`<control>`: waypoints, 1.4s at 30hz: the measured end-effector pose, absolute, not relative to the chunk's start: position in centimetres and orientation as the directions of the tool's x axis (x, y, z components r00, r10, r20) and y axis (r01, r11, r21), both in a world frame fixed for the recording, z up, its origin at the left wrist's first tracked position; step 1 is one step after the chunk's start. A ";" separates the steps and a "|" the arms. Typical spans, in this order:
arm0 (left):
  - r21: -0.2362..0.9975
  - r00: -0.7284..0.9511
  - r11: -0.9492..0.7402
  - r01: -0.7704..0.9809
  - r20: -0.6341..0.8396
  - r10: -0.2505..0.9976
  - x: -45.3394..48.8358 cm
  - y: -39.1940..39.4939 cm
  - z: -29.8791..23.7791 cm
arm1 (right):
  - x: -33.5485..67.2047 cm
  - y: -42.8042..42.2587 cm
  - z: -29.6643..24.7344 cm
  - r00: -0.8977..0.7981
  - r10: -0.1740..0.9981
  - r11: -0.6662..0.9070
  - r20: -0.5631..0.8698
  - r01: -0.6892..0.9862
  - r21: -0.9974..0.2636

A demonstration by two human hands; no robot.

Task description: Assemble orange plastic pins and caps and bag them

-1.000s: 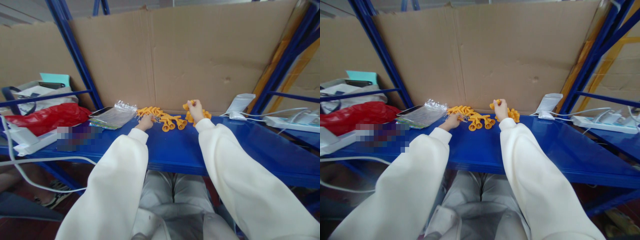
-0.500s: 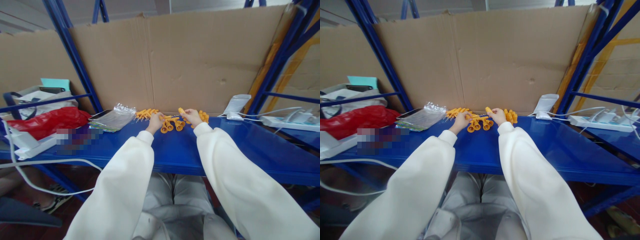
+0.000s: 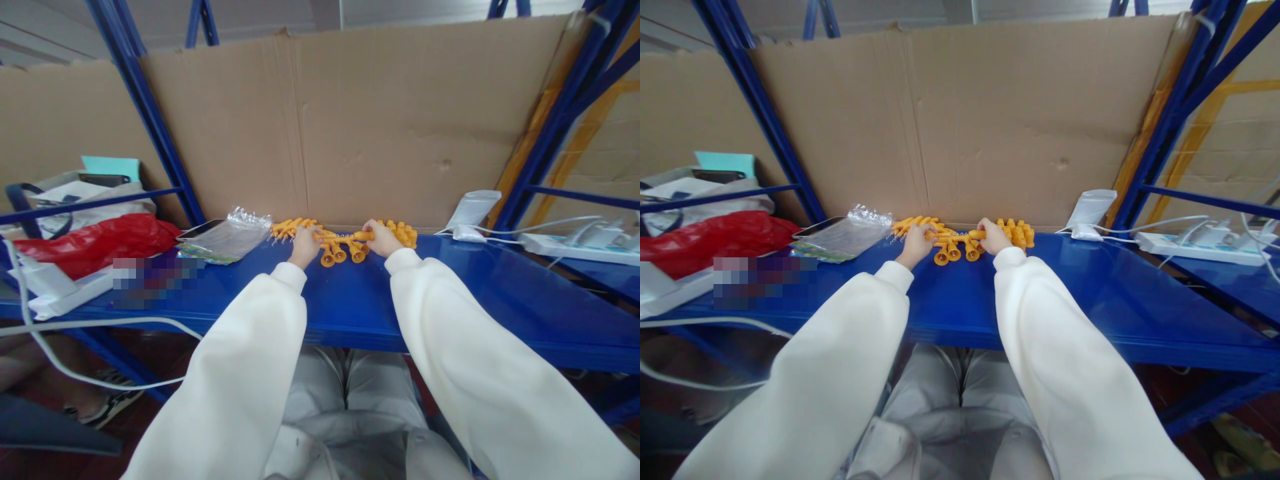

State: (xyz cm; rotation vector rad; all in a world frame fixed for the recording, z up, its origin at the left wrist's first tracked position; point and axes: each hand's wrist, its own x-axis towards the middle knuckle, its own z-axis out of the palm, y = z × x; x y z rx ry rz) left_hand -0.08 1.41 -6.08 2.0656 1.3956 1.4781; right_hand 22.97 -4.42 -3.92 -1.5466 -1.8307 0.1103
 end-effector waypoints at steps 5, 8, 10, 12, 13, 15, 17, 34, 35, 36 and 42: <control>0.626 0.033 -0.525 0.576 0.624 0.780 0.0 1.3 -6.1 | 23.1 -4.0 -4.1 -0.030 0.868 0.320 0.495 0.797 -0.513; 0.601 0.035 -0.507 0.618 0.622 0.782 0.1 1.1 -5.8 | 23.3 -3.7 -4.4 -0.009 0.850 0.353 0.527 0.753 -0.556; 0.592 0.043 -0.507 0.626 0.623 0.781 0.1 0.9 -5.6 | 23.4 -3.7 -4.5 0.001 0.845 0.369 0.535 0.723 -0.584; 0.583 0.059 -0.516 0.627 0.625 0.778 0.1 0.7 -5.4 | 23.3 -3.6 -4.5 -0.013 0.843 0.393 0.538 0.697 -0.600; 0.576 0.069 -0.520 0.630 0.626 0.777 0.2 0.6 -5.3 | 23.1 -3.6 -4.5 -0.028 0.837 0.413 0.546 0.687 -0.598; 0.553 0.096 -0.530 0.643 0.628 0.772 0.3 0.3 -5.1 | 22.8 -3.6 -4.4 -0.079 0.814 0.467 0.576 0.679 -0.567; 0.525 0.126 -0.540 0.658 0.630 0.766 0.5 0.0 -4.9 | 22.5 -3.5 -4.4 -0.149 0.780 0.528 0.608 0.678 -0.511; 0.507 0.212 -0.544 0.668 0.571 0.793 0.1 -0.9 -4.4 | 22.7 -3.7 -4.2 -0.002 0.852 0.478 0.523 0.412 -0.776; 0.519 0.212 -0.550 0.654 0.573 0.792 0.0 -0.9 -4.4 | 22.7 -3.8 -4.1 0.015 0.865 0.465 0.502 0.354 -0.812; 0.532 0.214 -0.558 0.636 0.573 0.791 -0.1 -0.8 -4.5 | 22.7 -4.0 -3.9 0.026 0.874 0.456 0.485 0.303 -0.837; 0.664 0.205 -0.523 0.535 0.498 0.843 -0.2 -0.5 -4.9 | 22.1 -5.3 -2.9 0.092 0.931 0.329 0.353 0.206 -0.922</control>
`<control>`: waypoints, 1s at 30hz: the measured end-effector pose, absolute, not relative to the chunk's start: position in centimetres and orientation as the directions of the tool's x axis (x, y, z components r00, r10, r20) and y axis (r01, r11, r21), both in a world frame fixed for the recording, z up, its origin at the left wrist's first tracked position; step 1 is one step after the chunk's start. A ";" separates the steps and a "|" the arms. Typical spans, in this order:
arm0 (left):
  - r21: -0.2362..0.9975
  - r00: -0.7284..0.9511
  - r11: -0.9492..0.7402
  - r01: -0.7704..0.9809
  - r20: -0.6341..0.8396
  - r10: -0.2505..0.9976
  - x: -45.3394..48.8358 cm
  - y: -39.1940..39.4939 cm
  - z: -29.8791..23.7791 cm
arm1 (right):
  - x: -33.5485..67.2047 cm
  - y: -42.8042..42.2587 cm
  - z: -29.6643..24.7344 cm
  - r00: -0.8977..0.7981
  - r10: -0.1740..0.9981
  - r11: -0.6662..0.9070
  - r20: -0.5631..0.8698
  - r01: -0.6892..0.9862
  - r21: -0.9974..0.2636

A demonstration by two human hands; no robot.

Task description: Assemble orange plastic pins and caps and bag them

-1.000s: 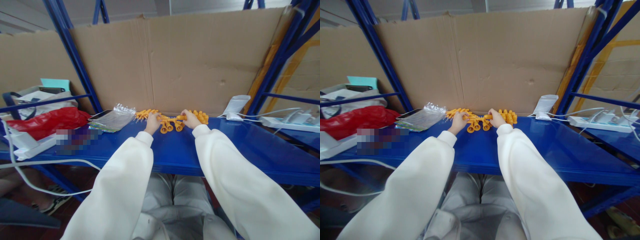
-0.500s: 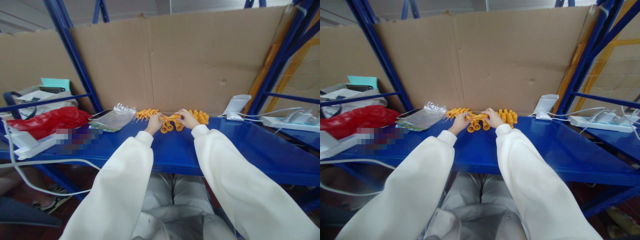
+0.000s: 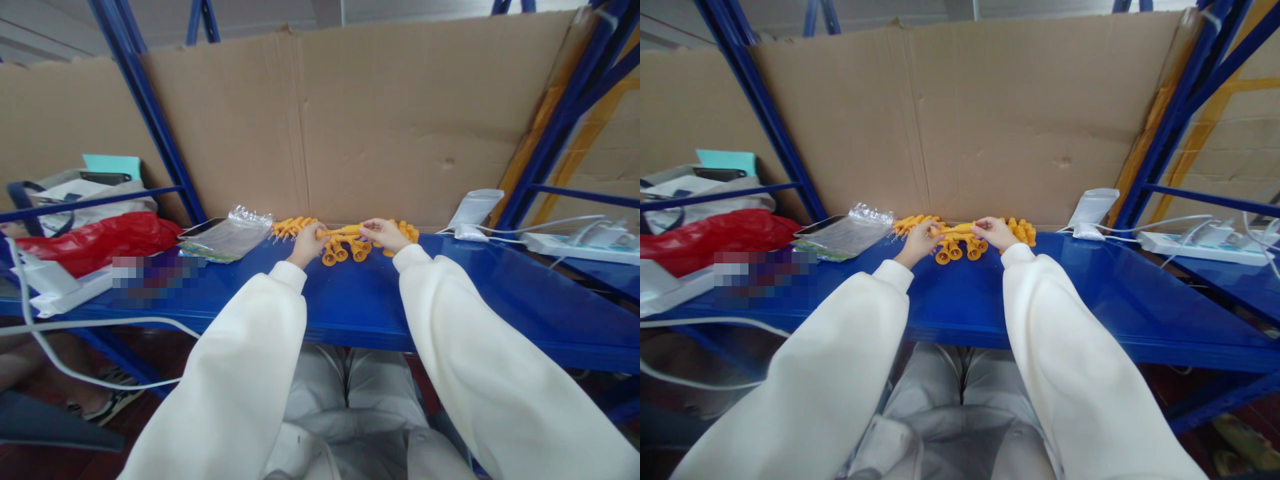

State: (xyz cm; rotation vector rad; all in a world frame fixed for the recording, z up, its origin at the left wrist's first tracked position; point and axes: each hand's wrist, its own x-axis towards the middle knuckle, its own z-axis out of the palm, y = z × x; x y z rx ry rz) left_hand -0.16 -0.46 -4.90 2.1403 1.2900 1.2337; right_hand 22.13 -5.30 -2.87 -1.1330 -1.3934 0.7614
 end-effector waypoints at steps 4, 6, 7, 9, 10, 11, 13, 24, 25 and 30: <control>0.710 0.210 -0.510 0.485 0.472 0.856 0.1 -0.4 -5.0 | 22.0 -5.4 -2.8 0.129 0.951 0.242 0.280 0.250 -0.937; 0.700 0.227 -0.534 0.474 0.489 0.842 0.1 -0.2 -5.1 | 22.0 -5.2 -2.9 0.155 0.957 0.203 0.245 0.246 -0.948; 0.688 0.236 -0.547 0.476 0.499 0.834 0.1 -0.1 -5.1 | 22.0 -5.1 -2.9 0.163 0.959 0.187 0.231 0.247 -0.951; 0.656 0.252 -0.573 0.491 0.523 0.814 0.0 0.1 -5.2 | 21.9 -5.1 -3.0 0.164 0.963 0.170 0.216 0.257 -0.952; 0.639 0.257 -0.585 0.499 0.536 0.804 0.0 0.1 -5.2 | 21.8 -5.1 -3.0 0.160 0.964 0.167 0.214 0.261 -0.951; 0.627 0.259 -0.592 0.506 0.544 0.798 0.0 0.1 -5.1 | 21.7 -5.2 -3.0 0.154 0.964 0.170 0.215 0.261 -0.950; 0.622 0.253 -0.584 0.522 0.540 0.802 0.0 0.0 -5.1 | 21.5 -5.5 -2.9 0.145 0.964 0.182 0.222 0.248 -0.951; 0.625 0.243 -0.574 0.530 0.536 0.808 0.0 -0.5 -5.0 | 21.3 -5.8 -2.8 0.114 0.981 0.141 0.156 0.129 -0.982; 0.609 0.238 -0.582 0.538 0.553 0.798 0.0 -0.5 -5.0 | 21.3 -5.8 -2.8 0.121 0.982 0.133 0.149 0.131 -0.982; 0.584 0.209 -0.588 0.559 0.587 0.782 0.0 -0.5 -5.0 | 21.1 -6.2 -2.7 0.080 0.985 0.140 0.150 0.117 -0.983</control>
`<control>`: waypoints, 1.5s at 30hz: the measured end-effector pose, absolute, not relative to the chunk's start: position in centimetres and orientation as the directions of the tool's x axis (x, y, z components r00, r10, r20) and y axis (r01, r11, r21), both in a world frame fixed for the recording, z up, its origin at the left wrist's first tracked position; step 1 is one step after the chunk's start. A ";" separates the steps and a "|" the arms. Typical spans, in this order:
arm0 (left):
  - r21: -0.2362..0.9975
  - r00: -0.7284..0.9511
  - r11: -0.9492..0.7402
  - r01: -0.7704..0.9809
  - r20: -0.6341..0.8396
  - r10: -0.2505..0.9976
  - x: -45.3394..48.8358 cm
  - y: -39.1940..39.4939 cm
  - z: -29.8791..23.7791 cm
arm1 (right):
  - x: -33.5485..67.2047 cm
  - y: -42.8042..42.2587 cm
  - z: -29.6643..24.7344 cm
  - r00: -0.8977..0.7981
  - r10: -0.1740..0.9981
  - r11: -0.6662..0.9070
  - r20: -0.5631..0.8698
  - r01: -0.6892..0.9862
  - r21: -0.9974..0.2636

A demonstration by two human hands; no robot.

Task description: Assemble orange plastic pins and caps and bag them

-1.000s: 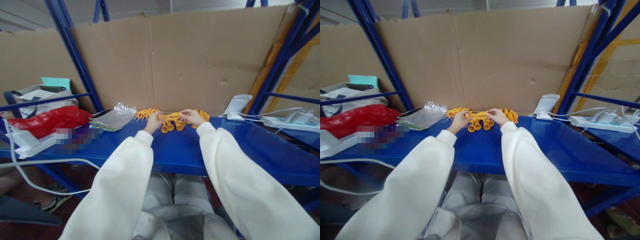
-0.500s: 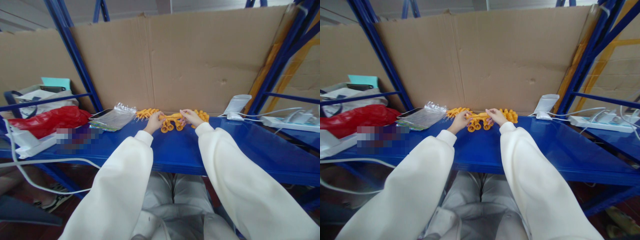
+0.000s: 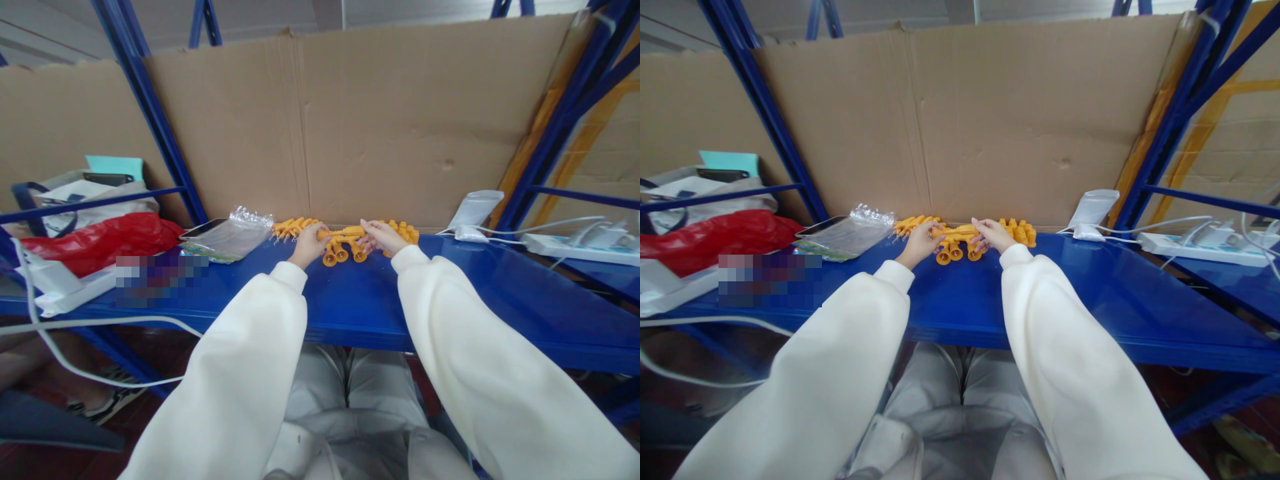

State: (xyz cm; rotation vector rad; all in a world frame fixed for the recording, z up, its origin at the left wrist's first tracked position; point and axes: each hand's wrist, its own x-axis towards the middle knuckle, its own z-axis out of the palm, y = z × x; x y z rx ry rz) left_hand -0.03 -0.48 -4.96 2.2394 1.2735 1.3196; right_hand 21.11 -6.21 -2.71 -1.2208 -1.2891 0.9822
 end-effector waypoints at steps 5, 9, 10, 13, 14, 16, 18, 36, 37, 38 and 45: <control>0.581 0.189 -0.590 0.560 0.604 0.774 -0.2 -0.2 -5.1 | 21.3 -6.3 -2.7 0.032 0.983 0.172 0.179 0.152 -0.973; 0.582 0.197 -0.610 0.538 0.617 0.762 -0.3 0.3 -5.4 | 21.6 -5.6 -2.7 0.035 0.986 0.150 0.163 0.244 -0.958; 0.576 0.197 -0.615 0.538 0.624 0.756 -0.3 0.4 -5.4 | 21.7 -5.5 -2.8 0.037 0.987 0.139 0.154 0.265 -0.954; 0.525 0.205 -0.643 0.557 0.664 0.719 -0.3 0.5 -5.6 | 22.0 -5.1 -3.0 0.028 0.988 0.133 0.149 0.310 -0.942; 0.508 0.210 -0.649 0.566 0.673 0.709 -0.3 0.5 -5.6 | 22.1 -5.0 -3.1 0.023 0.988 0.139 0.154 0.318 -0.938; 0.495 0.214 -0.643 0.584 0.670 0.711 -0.2 0.5 -5.6 | 22.1 -4.9 -3.2 0.009 0.986 0.157 0.169 0.324 -0.933; 0.481 0.219 -0.631 0.609 0.662 0.716 -0.2 0.4 -5.5 | 22.1 -5.0 -3.2 0.003 0.984 0.168 0.178 0.315 -0.934; 0.400 0.271 -0.690 0.604 0.711 0.649 -0.6 1.1 -5.8 | 22.2 -5.0 -3.3 0.012 0.989 0.138 0.149 0.304 -0.943; 0.401 0.274 -0.693 0.599 0.711 0.648 -0.6 1.1 -5.8 | 22.3 -4.9 -3.4 0.015 0.989 0.135 0.147 0.308 -0.942; 0.404 0.276 -0.696 0.594 0.710 0.648 -0.5 1.2 -5.8 | 22.3 -4.8 -3.5 0.017 0.990 0.131 0.143 0.310 -0.942; 0.436 0.274 -0.694 0.572 0.696 0.663 -0.7 1.3 -5.8 | 22.4 -5.5 -3.3 -0.051 0.992 0.121 0.111 0.258 -0.959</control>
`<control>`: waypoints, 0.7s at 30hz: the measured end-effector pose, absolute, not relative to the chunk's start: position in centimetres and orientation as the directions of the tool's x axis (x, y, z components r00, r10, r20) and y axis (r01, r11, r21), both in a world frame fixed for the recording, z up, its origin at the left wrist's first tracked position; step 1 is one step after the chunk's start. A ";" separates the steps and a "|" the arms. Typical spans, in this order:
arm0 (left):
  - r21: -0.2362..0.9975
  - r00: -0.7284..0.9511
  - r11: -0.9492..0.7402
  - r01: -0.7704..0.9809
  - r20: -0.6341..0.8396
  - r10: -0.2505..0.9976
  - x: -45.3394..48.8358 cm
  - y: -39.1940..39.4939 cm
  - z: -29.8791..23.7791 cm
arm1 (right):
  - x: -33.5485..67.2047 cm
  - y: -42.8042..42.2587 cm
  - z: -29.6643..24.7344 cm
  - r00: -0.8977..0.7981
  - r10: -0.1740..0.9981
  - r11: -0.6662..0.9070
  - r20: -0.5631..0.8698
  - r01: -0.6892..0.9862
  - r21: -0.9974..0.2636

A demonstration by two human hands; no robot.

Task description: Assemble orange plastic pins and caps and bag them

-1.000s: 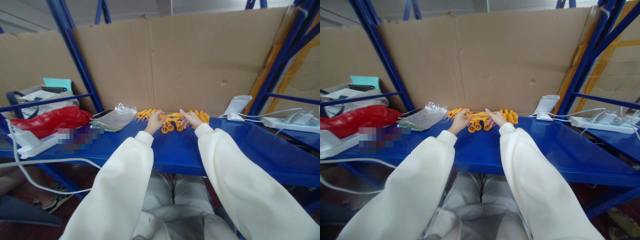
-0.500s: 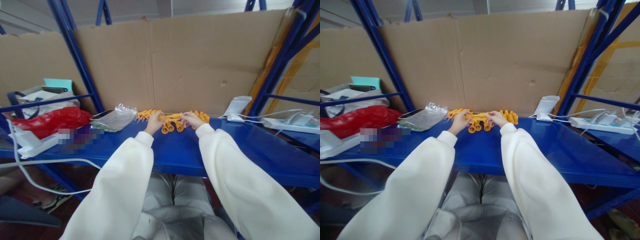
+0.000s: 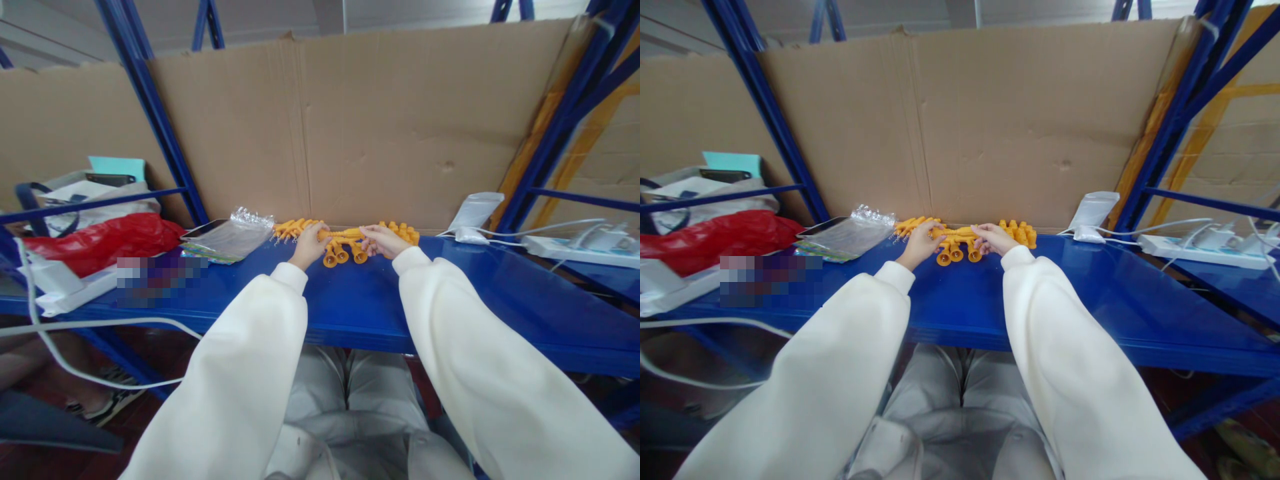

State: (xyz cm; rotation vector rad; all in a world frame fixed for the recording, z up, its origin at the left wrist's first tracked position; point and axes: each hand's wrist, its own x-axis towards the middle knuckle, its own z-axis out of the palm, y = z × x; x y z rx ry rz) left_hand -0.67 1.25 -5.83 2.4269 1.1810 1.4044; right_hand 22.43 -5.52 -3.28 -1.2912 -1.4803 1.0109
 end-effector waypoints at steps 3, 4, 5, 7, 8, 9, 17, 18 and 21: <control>0.455 0.262 -0.683 0.571 0.688 0.677 -0.7 1.1 -5.8 | 22.5 -5.6 -3.3 -0.075 0.990 0.133 0.118 0.249 -0.959; 0.460 0.259 -0.680 0.571 0.685 0.681 -0.7 1.1 -5.7 | 22.5 -5.5 -3.3 -0.073 0.990 0.138 0.123 0.265 -0.954; 0.463 0.257 -0.677 0.571 0.683 0.684 -0.7 1.0 -5.7 | 22.5 -5.5 -3.3 -0.069 0.989 0.142 0.128 0.285 -0.948; 0.468 0.254 -0.675 0.571 0.681 0.687 -0.7 1.0 -5.7 | 22.4 -5.4 -3.4 -0.048 0.990 0.144 0.136 0.321 -0.936; 0.468 0.253 -0.674 0.571 0.681 0.687 -0.6 1.0 -5.7 | 22.3 -5.3 -3.4 -0.033 0.989 0.144 0.141 0.329 -0.933; 0.468 0.251 -0.673 0.573 0.681 0.687 -0.6 1.0 -5.7 | 22.3 -5.3 -3.4 -0.021 0.989 0.145 0.146 0.328 -0.933; 0.452 0.248 -0.668 0.591 0.687 0.683 -0.6 0.8 -5.5 | 22.1 -5.2 -3.6 -0.007 0.984 0.176 0.180 0.259 -0.950; 0.448 0.251 -0.668 0.594 0.686 0.683 -0.7 0.7 -5.5 | 22.1 -5.2 -3.6 -0.001 0.981 0.188 0.194 0.247 -0.951; 0.436 0.254 -0.667 0.604 0.688 0.680 -0.7 0.7 -5.5 | 21.9 -5.3 -3.4 0.003 0.978 0.205 0.210 0.222 -0.953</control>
